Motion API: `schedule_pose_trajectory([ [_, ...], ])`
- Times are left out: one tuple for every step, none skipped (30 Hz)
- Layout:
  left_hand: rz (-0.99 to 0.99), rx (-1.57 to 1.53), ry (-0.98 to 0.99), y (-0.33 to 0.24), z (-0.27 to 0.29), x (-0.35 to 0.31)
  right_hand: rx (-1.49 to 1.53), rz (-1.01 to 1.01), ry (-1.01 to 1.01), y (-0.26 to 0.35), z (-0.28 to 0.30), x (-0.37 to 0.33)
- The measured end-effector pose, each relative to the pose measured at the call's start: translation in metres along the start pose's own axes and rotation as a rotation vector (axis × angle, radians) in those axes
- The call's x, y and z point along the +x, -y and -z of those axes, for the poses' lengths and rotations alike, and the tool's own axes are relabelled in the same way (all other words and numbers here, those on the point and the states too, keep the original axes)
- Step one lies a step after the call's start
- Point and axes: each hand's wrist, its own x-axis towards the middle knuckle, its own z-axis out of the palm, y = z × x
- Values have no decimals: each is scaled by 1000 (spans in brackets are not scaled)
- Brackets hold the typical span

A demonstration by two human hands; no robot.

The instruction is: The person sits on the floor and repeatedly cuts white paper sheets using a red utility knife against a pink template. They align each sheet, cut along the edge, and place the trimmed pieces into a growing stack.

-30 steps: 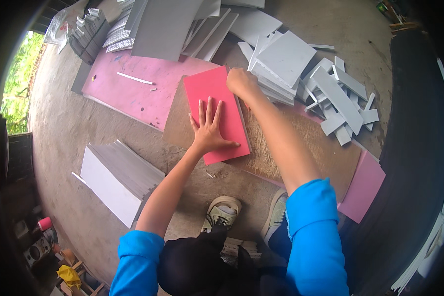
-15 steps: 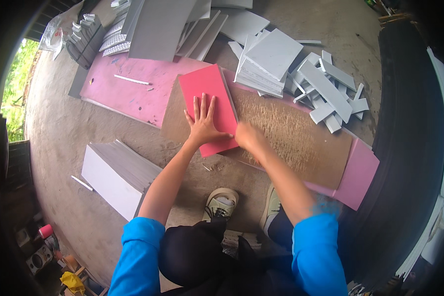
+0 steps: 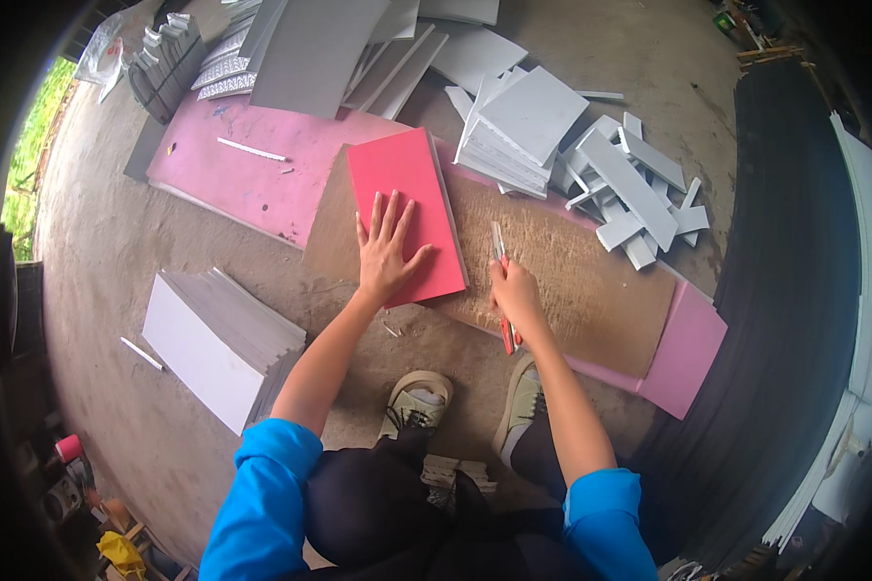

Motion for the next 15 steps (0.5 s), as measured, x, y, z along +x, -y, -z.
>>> schedule_pose_trajectory([
  [-6,-11,-16,2,0,0,210,49,-46,0,-12,13],
  [-11,-22,-32,3,-1,-1,244,71,-118,-2,-25,20],
  [-10,-46,-36,4,-2,-2,277,97,-185,-1,-40,29],
  [-23,-68,-46,0,-2,0,306,121,-270,-7,-46,38],
  [-29,-92,-57,-4,-3,3,173,145,-304,-23,-47,52],
  [-14,-92,-59,3,-4,0,240,100,-259,-16,-55,54],
  [6,-87,-62,8,-2,-2,300,53,-222,-5,-57,50],
  [24,-81,-64,13,-1,-4,360,3,-186,6,-59,46],
  [9,-104,-64,5,-4,0,405,-17,-219,-12,-55,56],
  [8,-87,-67,6,-4,-1,396,-17,-182,-11,-54,57],
  [5,-69,-69,7,-5,0,389,-16,-147,-10,-53,60],
  [6,-57,-73,6,-7,-1,375,-17,-112,-8,-50,61],
  [26,-25,-57,6,-5,-2,377,-31,-89,1,-46,59],
  [46,7,-40,6,-3,-4,425,-30,-71,10,-45,54],
  [60,33,-28,3,0,-3,471,-27,-62,18,-43,51],
])
